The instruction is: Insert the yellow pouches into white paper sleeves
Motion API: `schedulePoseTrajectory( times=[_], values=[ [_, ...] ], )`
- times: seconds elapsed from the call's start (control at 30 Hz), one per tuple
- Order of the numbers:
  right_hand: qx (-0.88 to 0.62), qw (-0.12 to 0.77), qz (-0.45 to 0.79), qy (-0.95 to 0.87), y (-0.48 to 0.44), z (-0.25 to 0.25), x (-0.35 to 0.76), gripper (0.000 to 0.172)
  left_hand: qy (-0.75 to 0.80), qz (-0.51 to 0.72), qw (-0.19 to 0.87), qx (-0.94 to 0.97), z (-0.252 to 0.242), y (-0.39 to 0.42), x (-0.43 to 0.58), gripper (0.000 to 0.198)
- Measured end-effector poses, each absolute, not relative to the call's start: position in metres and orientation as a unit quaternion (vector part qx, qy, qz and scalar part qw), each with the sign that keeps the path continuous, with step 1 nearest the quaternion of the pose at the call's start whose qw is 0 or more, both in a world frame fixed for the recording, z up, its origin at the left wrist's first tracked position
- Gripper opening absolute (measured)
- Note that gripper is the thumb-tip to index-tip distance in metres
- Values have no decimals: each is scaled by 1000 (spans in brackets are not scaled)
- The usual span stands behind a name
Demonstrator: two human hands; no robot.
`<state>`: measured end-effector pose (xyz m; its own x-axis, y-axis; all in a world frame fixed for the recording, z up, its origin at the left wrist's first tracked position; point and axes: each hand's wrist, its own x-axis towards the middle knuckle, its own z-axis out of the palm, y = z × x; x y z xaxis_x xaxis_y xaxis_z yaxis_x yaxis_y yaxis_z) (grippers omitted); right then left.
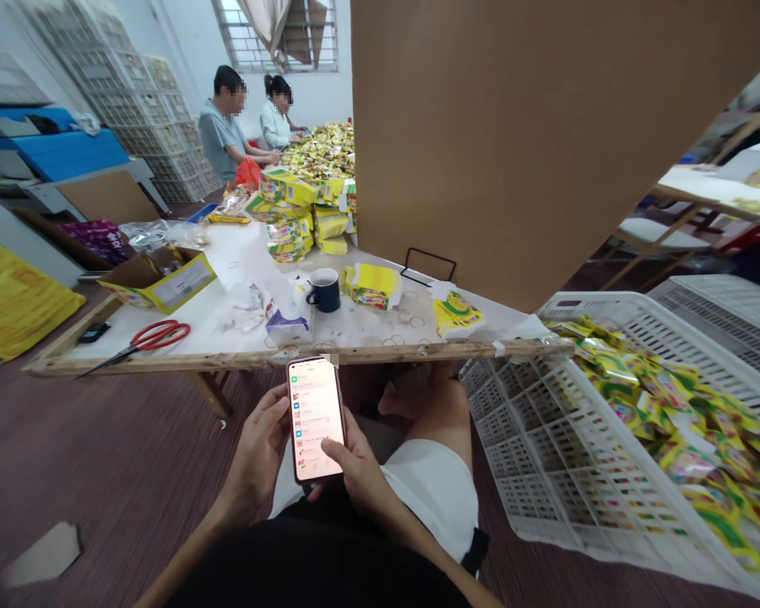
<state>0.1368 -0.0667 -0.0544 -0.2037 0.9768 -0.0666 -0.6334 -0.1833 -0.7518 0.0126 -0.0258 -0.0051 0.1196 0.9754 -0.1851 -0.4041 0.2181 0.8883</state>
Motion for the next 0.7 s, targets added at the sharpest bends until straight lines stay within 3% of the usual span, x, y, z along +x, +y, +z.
schedulePoseTrajectory(
  times=[0.17,0.33,0.53,0.7],
  values=[
    [-293,562,713,-300,-66,-54,135,49,415,518,662,348,-5,-25,12,29],
    [-302,563,716,-281,-65,-51,135,40,414,519,664,343,-4,-26,12,33],
    [-291,558,714,-308,-65,-52,137,51,408,518,664,352,-7,-25,13,31],
    [-306,562,713,-286,-66,-54,137,41,408,514,668,350,-7,-25,13,28]
  ],
)
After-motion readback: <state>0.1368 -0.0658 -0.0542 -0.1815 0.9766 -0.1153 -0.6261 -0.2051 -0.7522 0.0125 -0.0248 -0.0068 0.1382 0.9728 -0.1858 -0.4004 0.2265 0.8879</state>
